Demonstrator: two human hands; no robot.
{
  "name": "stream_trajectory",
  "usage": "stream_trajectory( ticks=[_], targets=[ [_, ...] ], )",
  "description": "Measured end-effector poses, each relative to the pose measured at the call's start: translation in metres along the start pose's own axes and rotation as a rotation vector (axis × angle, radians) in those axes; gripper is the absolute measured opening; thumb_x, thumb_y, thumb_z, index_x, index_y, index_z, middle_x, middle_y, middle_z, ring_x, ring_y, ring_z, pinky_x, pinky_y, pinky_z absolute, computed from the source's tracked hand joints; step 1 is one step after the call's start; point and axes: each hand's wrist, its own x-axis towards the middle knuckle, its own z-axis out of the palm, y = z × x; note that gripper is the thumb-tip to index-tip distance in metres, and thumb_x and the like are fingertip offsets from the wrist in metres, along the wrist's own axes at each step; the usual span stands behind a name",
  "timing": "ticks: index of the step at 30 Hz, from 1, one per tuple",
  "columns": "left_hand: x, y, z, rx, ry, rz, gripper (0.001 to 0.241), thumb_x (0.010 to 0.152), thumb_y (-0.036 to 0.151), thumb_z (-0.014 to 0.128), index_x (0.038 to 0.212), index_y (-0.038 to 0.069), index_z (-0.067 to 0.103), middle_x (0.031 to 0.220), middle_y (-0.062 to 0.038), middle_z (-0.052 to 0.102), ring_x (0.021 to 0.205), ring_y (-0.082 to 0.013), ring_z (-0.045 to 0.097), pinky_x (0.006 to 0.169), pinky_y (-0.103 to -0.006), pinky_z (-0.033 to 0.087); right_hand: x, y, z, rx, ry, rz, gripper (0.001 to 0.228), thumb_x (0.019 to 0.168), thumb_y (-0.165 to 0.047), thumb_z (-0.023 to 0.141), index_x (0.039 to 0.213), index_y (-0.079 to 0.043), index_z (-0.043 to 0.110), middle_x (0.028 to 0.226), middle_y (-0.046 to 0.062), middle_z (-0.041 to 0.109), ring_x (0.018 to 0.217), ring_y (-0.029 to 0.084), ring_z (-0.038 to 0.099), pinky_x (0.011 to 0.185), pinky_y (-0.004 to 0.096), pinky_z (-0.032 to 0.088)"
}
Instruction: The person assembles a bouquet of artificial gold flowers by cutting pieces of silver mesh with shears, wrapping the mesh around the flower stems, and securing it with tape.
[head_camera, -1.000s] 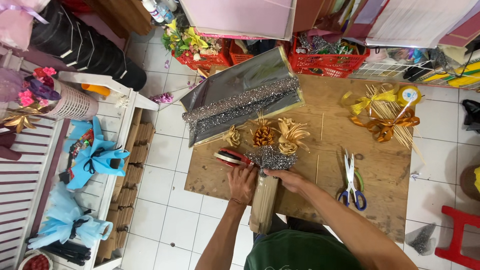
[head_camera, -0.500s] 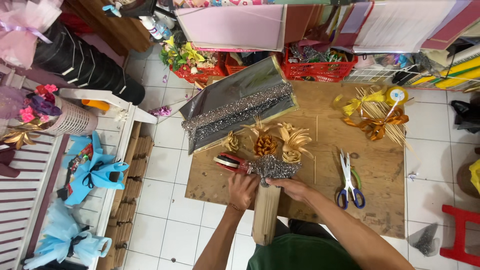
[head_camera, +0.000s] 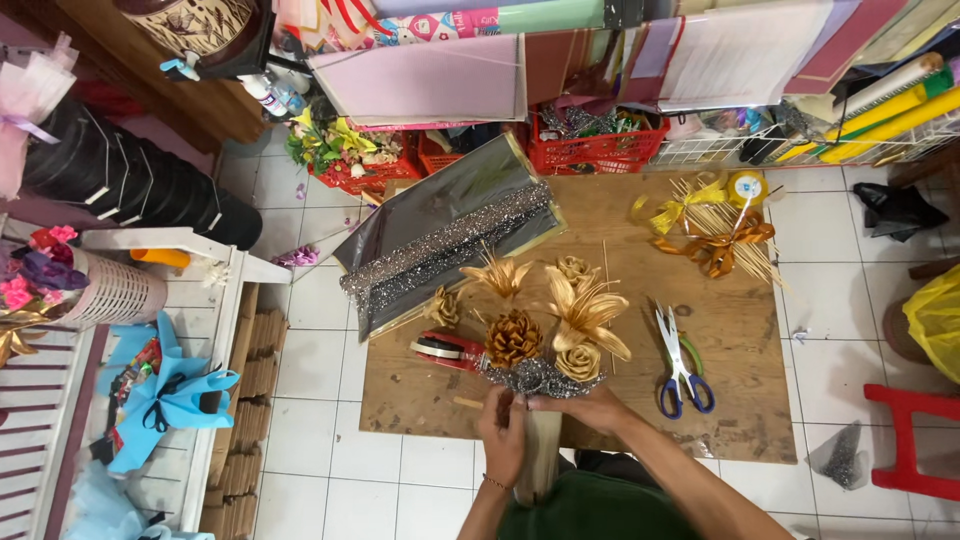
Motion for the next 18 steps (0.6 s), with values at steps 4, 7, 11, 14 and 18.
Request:
stream_trajectory(
  ticks=[4, 7, 11, 14, 18],
  targets=[
    [0.003, -0.018, 0.007, -0.016, 0.049, 0.025, 0.026, 0.098, 0.023, 0.062, 0.075, 0.015, 0.051, 0.066, 0.002, 0.049, 0.063, -0.0126, 0.046, 0.057, -0.0295, 0.036, 0.000, 0.005, -0.009, -0.102, -0.034, 0.052, 0.112, 0.053, -0.036, 0.096, 0.152, -0.015, 0.046, 0.151, 0.011, 0.061, 0.141, 0.026, 0.054, 0.122, 0.042, 0.041],
    [0.005, -0.015, 0.011, 0.018, 0.093, 0.031, 0.025, 0.094, 0.022, 0.061, 0.072, 0.013, 0.054, 0.070, -0.001, 0.051, 0.070, -0.0155, 0.048, 0.063, -0.0310, 0.037, -0.010, -0.004, -0.008, -0.223, -0.018, 0.144, 0.118, 0.061, -0.047, 0.092, 0.158, -0.018, 0.032, 0.161, 0.010, 0.047, 0.151, 0.027, 0.043, 0.128, 0.042, 0.031],
    [0.006, 0.012, 0.010, -0.027, 0.047, 0.080, 0.020, 0.098, 0.026, 0.058, 0.090, 0.009, 0.063, 0.085, -0.006, 0.060, 0.084, -0.0187, 0.056, 0.073, -0.0319, 0.045, -0.003, 0.008, -0.012, -0.149, -0.041, 0.050, 0.111, 0.054, -0.047, 0.093, 0.152, -0.020, 0.046, 0.152, 0.008, 0.060, 0.142, 0.025, 0.054, 0.123, 0.041, 0.041],
    [0.004, -0.003, 0.009, -0.034, 0.055, 0.106, 0.027, 0.099, 0.033, 0.058, 0.092, 0.008, 0.064, 0.088, -0.006, 0.059, 0.085, -0.0189, 0.055, 0.073, -0.0323, 0.045, 0.017, 0.035, -0.015, -0.074, -0.099, -0.057, 0.103, 0.057, -0.039, 0.095, 0.147, -0.016, 0.050, 0.149, 0.009, 0.063, 0.139, 0.025, 0.057, 0.120, 0.041, 0.045],
    [0.006, -0.062, -0.010, -0.020, 0.123, -0.031, 0.035, 0.101, 0.020, 0.048, 0.068, 0.017, 0.035, 0.067, 0.004, 0.039, 0.067, -0.0104, 0.038, 0.063, -0.0344, 0.030, 0.030, 0.047, -0.019, -0.008, -0.145, -0.178, 0.092, 0.063, -0.031, 0.096, 0.143, -0.012, 0.055, 0.145, 0.011, 0.066, 0.137, 0.027, 0.060, 0.119, 0.041, 0.048]
  ],
)
